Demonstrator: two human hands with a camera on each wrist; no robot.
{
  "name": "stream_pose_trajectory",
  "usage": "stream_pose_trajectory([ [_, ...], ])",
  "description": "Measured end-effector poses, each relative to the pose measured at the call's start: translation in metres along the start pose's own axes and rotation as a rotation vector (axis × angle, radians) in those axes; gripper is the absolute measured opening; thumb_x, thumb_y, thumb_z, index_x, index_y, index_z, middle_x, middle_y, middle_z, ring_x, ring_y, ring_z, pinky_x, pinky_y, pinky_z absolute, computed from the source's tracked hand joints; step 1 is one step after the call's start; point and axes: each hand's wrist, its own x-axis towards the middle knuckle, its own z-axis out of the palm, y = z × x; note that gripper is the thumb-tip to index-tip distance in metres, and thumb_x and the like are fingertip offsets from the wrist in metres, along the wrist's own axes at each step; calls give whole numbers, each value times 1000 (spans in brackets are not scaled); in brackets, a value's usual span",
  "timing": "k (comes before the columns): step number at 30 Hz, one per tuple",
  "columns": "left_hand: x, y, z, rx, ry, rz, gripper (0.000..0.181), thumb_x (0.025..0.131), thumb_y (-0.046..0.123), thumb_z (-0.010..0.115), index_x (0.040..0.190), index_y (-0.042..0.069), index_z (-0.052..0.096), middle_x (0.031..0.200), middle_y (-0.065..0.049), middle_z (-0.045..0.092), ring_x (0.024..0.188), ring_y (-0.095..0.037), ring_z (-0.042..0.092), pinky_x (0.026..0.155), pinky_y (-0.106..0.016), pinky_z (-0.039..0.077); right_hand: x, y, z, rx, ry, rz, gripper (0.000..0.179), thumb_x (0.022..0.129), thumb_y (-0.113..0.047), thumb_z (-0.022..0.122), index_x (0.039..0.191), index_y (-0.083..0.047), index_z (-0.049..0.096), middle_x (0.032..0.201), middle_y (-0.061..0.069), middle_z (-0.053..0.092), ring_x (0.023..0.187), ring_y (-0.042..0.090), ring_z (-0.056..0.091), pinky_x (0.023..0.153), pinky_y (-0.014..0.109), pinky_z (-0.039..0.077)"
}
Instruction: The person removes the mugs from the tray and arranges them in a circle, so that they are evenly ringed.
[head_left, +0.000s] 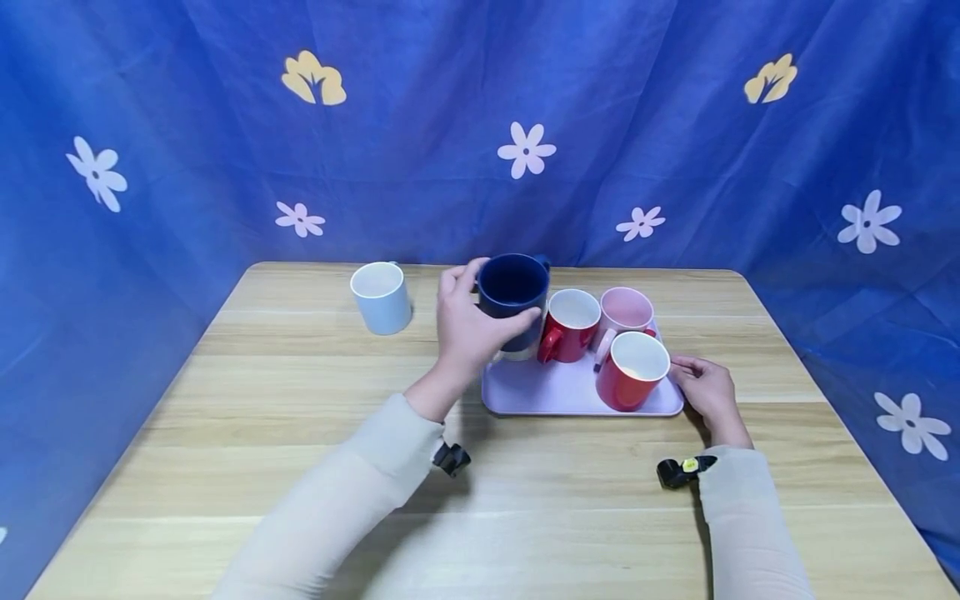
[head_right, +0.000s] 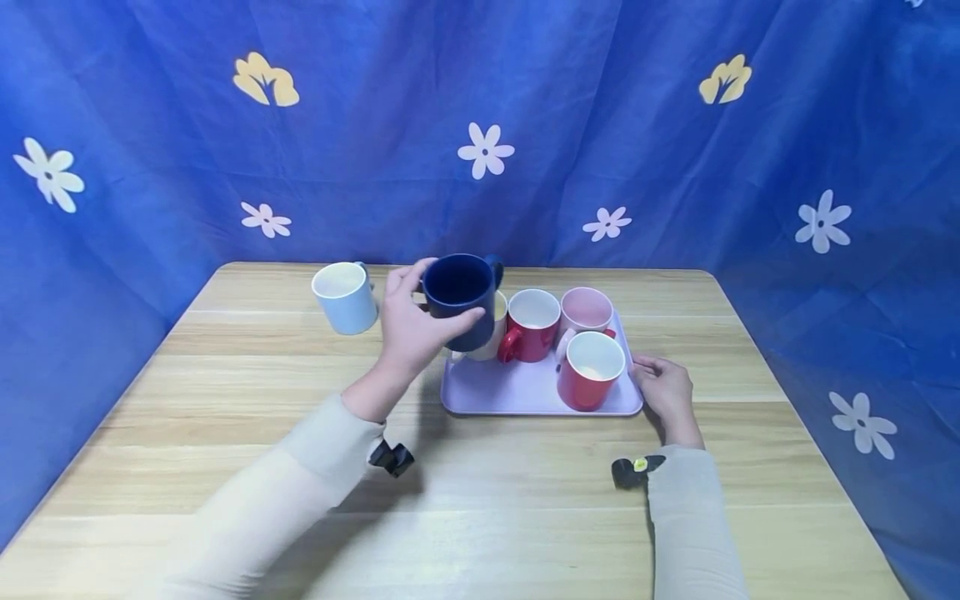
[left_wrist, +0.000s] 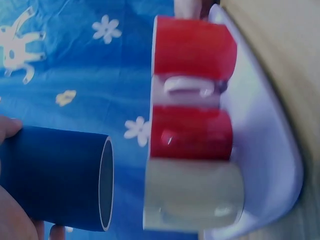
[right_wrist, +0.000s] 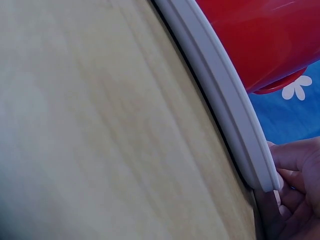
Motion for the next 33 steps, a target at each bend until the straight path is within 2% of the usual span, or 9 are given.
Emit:
stream_pose_trajectory([
  [6, 15, -14, -25, -2, 58, -12, 70, 56, 25, 92, 117, 6, 62, 114, -13, 46, 106, -22, 44, 80, -34, 46, 0, -1, 1, 5, -9, -1, 38, 93, -22, 62, 121, 3, 62, 114, 20, 64, 92, 10, 60, 70, 12, 44],
  [14, 30, -33, -59, 58, 147, -75, 68, 56, 23, 92, 115, 6, 63, 115, -15, 45, 104, -23, 45, 86, -35, 44, -2, -2, 0, -7, -16, 0, 38, 93, -21, 61, 121, 3, 62, 115, 20, 64, 94, 12, 60, 72, 14, 44],
  [20, 38, -44, -82, 100, 204, -109, 69, 56, 23, 92, 116, 7, 64, 114, -13, 45, 96, -23, 47, 85, -37, 42, -2, -1, -1, 3, -16, 15, 37, 94, -20, 59, 121, 4, 61, 117, 21, 63, 100, 19, 60, 72, 13, 44],
  [23, 42, -49, -92, 114, 228, -127, 66, 57, 24, 92, 115, 8, 65, 114, -9, 45, 99, -21, 46, 84, -35, 41, -2, -1, -2, 0, -19, 27, 37, 94, -21, 59, 122, 3, 61, 117, 21, 62, 102, 21, 59, 72, 14, 44],
  [29, 48, -55, -113, 164, 281, -163, 66, 58, 25, 91, 117, 9, 64, 109, -1, 42, 99, -17, 45, 85, -31, 39, 0, 0, -1, -14, 9, -11, 35, 92, -20, 62, 118, 3, 64, 111, 20, 65, 85, 3, 58, 68, 12, 43],
  [31, 49, -57, -120, 177, 298, -182, 68, 59, 26, 91, 119, 9, 64, 108, 2, 41, 98, -15, 45, 85, -30, 38, 0, 1, -1, -19, 17, -24, 35, 91, -19, 63, 117, 4, 64, 110, 20, 66, 83, 1, 57, 69, 13, 44],
  [33, 50, -59, -127, 191, 312, -198, 69, 59, 27, 91, 120, 9, 64, 107, 4, 39, 98, -13, 44, 85, -29, 38, 1, 1, 0, -24, 15, -25, 35, 92, -19, 62, 118, 4, 64, 111, 20, 66, 86, 6, 59, 71, 15, 44],
])
